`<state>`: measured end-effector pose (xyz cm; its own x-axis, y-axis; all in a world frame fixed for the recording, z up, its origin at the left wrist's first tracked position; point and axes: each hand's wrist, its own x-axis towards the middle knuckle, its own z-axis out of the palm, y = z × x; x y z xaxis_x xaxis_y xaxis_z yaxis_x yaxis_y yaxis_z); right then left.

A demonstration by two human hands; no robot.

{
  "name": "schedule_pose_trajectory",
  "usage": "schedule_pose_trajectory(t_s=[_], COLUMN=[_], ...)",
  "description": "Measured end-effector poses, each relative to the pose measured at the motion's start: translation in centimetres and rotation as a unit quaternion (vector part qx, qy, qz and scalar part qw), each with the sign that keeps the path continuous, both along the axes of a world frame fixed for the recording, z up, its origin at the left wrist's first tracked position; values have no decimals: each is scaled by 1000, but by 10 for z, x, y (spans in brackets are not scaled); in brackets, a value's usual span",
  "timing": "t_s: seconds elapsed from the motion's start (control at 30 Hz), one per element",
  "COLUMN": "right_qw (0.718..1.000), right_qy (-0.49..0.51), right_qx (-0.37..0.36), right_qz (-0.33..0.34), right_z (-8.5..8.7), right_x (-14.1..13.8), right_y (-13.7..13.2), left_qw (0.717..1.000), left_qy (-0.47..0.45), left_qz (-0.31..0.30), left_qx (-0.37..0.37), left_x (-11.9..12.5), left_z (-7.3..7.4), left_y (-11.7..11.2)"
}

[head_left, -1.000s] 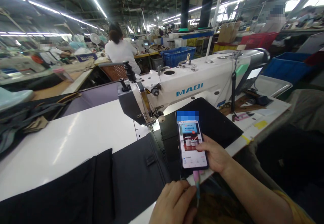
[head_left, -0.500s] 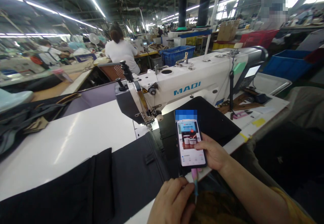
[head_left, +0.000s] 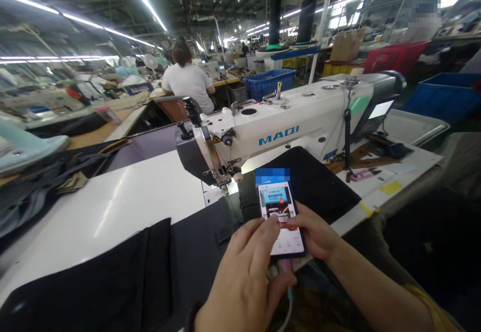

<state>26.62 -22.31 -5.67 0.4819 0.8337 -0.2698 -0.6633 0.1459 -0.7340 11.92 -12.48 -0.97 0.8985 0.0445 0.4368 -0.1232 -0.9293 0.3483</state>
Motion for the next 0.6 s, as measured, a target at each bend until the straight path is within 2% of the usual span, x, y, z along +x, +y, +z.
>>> schedule_pose_trajectory(t_s=[0.07, 0.23, 0.6], right_qw=[1000, 999, 998], right_qy=[-3, 7, 15], right_qx=[9, 40, 64], right_qz=[11, 21, 26], right_z=[1, 3, -1], right_x=[0, 1, 3], right_y=[-1, -1, -4], left_qw=[1000, 999, 997], left_qy=[0, 14, 51], left_qz=[6, 15, 9], left_qx=[15, 40, 65], left_x=[16, 47, 61], left_z=[4, -3, -6], left_y=[2, 4, 1])
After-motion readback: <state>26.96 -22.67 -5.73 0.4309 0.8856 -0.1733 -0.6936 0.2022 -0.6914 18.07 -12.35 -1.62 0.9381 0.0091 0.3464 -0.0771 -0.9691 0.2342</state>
